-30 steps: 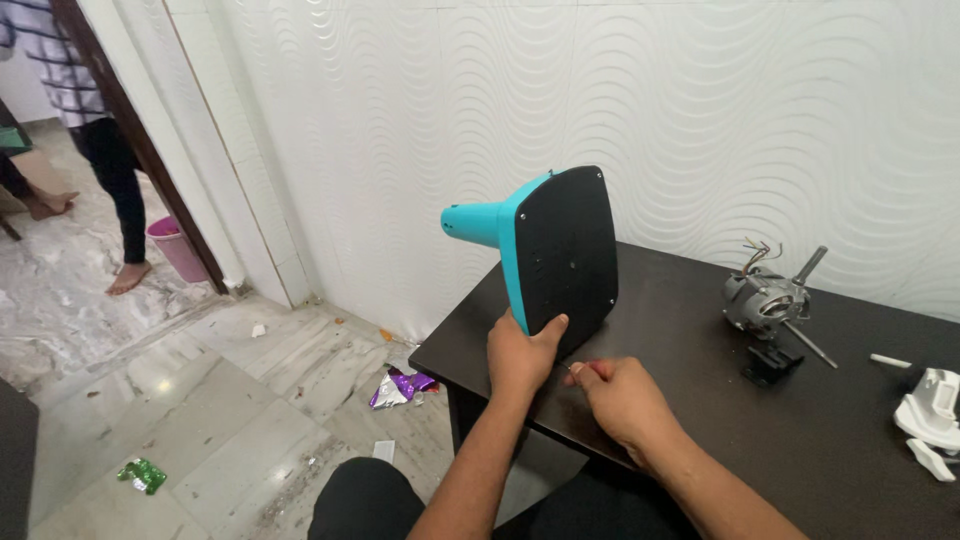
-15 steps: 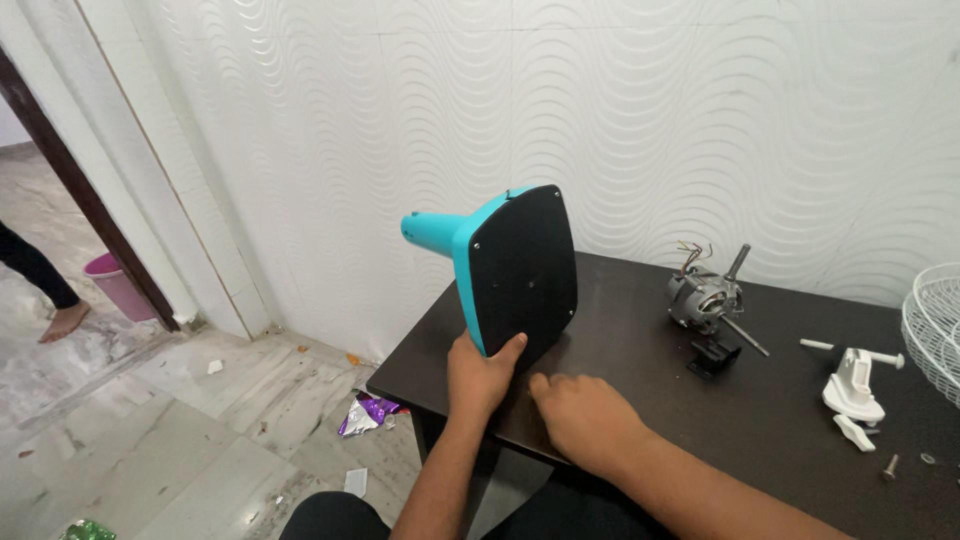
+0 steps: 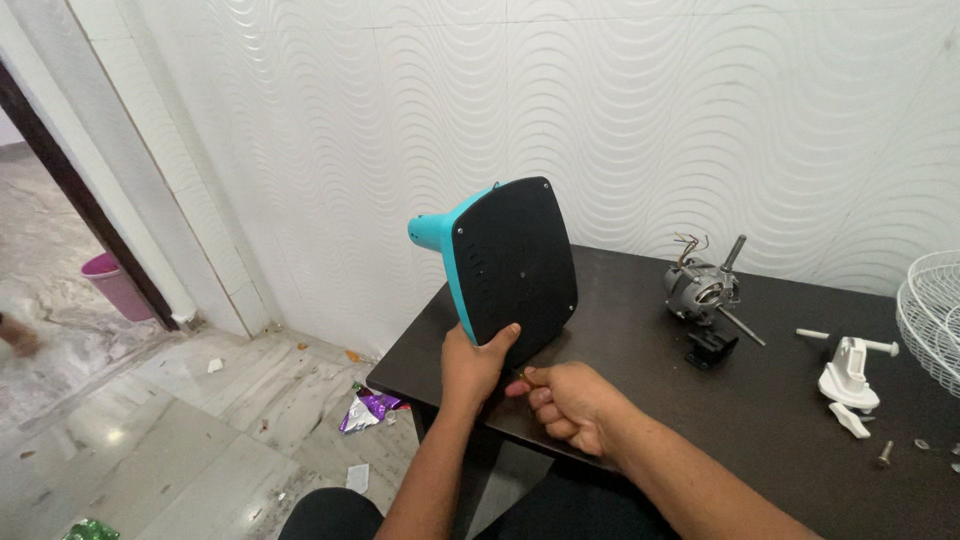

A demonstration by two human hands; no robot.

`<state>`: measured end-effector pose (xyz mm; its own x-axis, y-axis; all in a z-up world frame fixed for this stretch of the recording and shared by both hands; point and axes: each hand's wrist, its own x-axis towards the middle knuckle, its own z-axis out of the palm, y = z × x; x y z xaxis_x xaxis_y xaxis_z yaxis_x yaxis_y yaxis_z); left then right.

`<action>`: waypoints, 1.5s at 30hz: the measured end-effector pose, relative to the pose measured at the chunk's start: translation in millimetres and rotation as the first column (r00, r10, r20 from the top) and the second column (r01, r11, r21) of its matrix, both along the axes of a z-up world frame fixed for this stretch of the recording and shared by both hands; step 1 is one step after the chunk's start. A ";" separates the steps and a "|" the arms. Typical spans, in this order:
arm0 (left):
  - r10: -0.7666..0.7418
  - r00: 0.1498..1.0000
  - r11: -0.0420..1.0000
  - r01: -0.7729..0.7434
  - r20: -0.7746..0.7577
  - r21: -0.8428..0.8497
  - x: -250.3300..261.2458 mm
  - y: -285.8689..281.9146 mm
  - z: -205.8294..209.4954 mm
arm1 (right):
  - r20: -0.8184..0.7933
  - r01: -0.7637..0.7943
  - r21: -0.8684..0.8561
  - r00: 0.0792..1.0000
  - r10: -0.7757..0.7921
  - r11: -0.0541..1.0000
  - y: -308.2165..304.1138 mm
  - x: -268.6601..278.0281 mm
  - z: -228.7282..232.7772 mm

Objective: The person secures the back cover of a teal fan base using a yellow screwdriver, then handles the fan motor and attaches a black plastic component. Screws and washers are picked up and used to fasten parts.

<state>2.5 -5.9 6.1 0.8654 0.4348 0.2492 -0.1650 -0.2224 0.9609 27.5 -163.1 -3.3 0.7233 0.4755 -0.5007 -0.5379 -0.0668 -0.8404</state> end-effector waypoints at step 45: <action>-0.104 0.993 0.993 0.107 0.055 -0.055 0.9 6.5 -6.0 | 0.331 0.049 -0.217 0.943 0.026 0.975 11.0 -26.3 4.6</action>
